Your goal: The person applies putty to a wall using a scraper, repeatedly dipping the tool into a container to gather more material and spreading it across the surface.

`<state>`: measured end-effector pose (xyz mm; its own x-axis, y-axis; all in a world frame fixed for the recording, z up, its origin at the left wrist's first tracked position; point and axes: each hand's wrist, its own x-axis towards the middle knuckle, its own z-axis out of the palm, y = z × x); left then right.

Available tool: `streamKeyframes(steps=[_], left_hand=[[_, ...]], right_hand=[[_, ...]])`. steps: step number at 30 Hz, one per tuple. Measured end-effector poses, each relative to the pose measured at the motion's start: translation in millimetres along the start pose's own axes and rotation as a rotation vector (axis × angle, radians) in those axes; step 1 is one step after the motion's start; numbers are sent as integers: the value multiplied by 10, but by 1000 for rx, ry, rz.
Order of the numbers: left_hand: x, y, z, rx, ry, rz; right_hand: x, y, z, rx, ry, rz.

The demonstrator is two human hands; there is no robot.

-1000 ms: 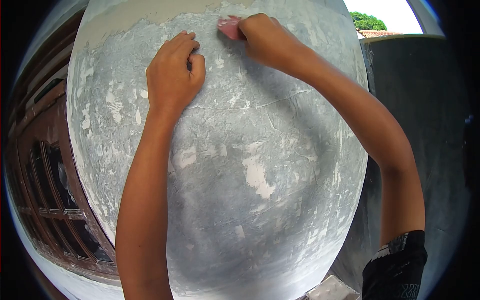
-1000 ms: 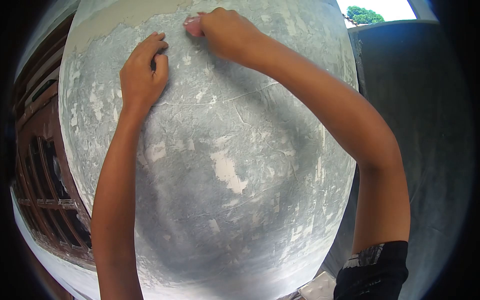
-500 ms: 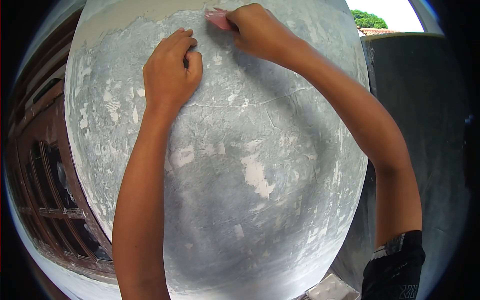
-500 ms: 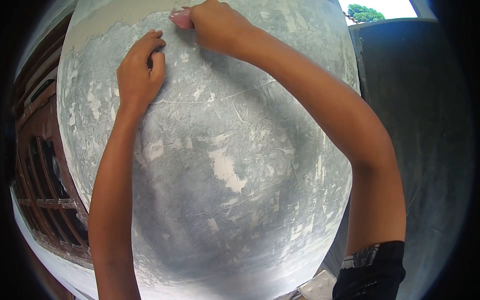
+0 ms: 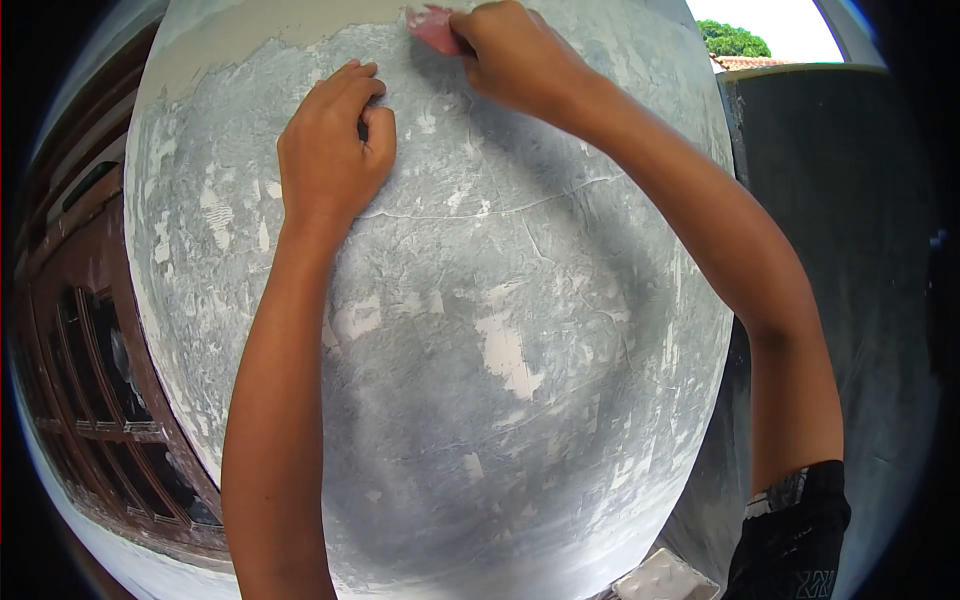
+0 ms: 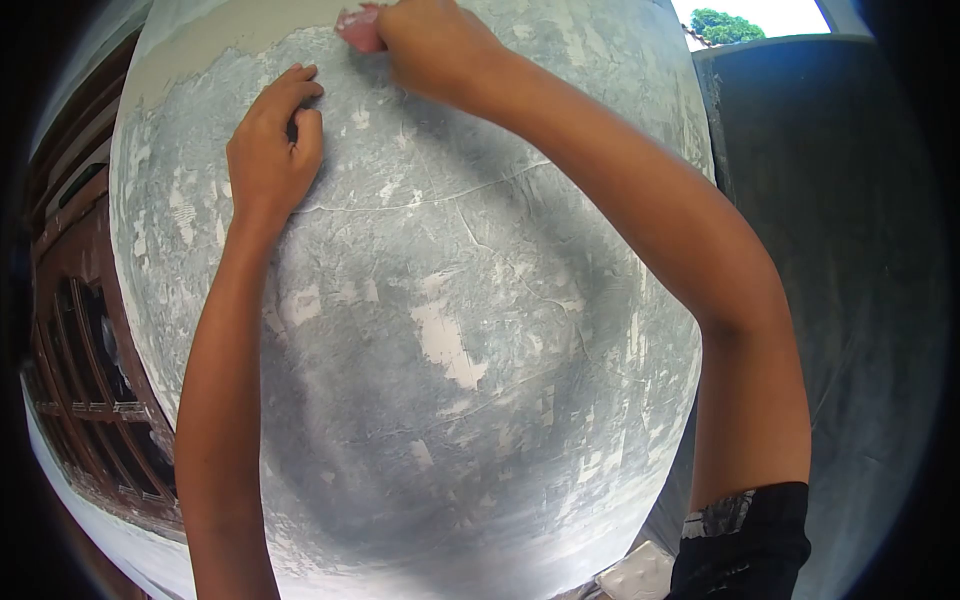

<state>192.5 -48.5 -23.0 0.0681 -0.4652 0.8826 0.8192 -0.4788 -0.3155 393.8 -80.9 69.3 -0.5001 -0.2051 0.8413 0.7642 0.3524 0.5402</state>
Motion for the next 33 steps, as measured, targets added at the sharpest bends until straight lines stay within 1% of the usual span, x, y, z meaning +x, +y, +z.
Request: streamKeyframes(steps=[1, 3, 4, 5, 7, 8, 9, 10, 11, 13, 14, 15, 17, 19, 21, 23, 24, 25, 26, 27, 28, 29, 31, 32, 33], left_hand=[[0, 6, 4, -1, -3, -3], [5, -8, 13, 8, 4, 19], [-3, -23, 7, 19, 8, 35], [-6, -35, 6, 24, 8, 35], [-3, -36, 14, 28, 13, 48], [-6, -35, 15, 29, 11, 47], [-10, -32, 16, 26, 12, 42], [-4, -31, 13, 24, 15, 39], [-5, -30, 7, 24, 17, 36], [3, -16, 9, 24, 12, 33], [8, -9, 12, 21, 14, 30], [0, 3, 14, 10, 5, 9], [4, -5, 17, 2, -1, -10], [-1, -26, 17, 25, 11, 25], [-6, -30, 7, 9, 3, 13], [-6, -21, -9, -9, -1, -3], [-4, -12, -23, -56, -9, -54], [8, -4, -31, -103, -14, -107], [16, -4, -36, -109, -13, -111], [8, -14, -37, -106, -2, -106], [-7, -22, -37, -104, 4, -101], [-31, -41, -35, -110, -6, -109], [-92, -64, -41, -93, 14, -57], [-132, -37, -69, -130, -10, -84], [-172, -18, -80, -142, -28, -95]], right_hand=[[83, 84, -86, 77, 62, 24], [359, 387, -79, 58, 146, 139], [477, 487, -73, 26, 177, 235], [540, 591, -66, 31, 179, 232], [548, 802, -53, -159, -3, 314], [459, 849, 48, -226, 46, 185], [369, 749, 42, -225, 44, 186], [187, 539, 6, -148, -31, 149], [28, 330, -28, -71, -108, 109], [-130, 24, -113, 67, -161, -9], [-84, -116, -221, 26, -160, 122], [14, -108, -208, 26, -165, 133], [382, 62, -111, 46, 100, 277], [640, 242, -17, 22, 91, 281], [643, 340, 145, -5, 86, 293], [503, 344, 378, -403, 39, -99], [344, 149, 377, -232, 80, -71], [49, -233, 46, -42, -14, -10], [-153, -394, -51, -52, -37, -82], [-312, -549, -169, 14, -128, -9], [-499, -545, -117, 43, -113, -8], [-644, -614, -249, 45, -125, 0], [-990, -715, -593, 423, -285, 370], [-1172, -702, -706, 424, -299, 386], [-1363, -673, -818, 648, -379, 624]])
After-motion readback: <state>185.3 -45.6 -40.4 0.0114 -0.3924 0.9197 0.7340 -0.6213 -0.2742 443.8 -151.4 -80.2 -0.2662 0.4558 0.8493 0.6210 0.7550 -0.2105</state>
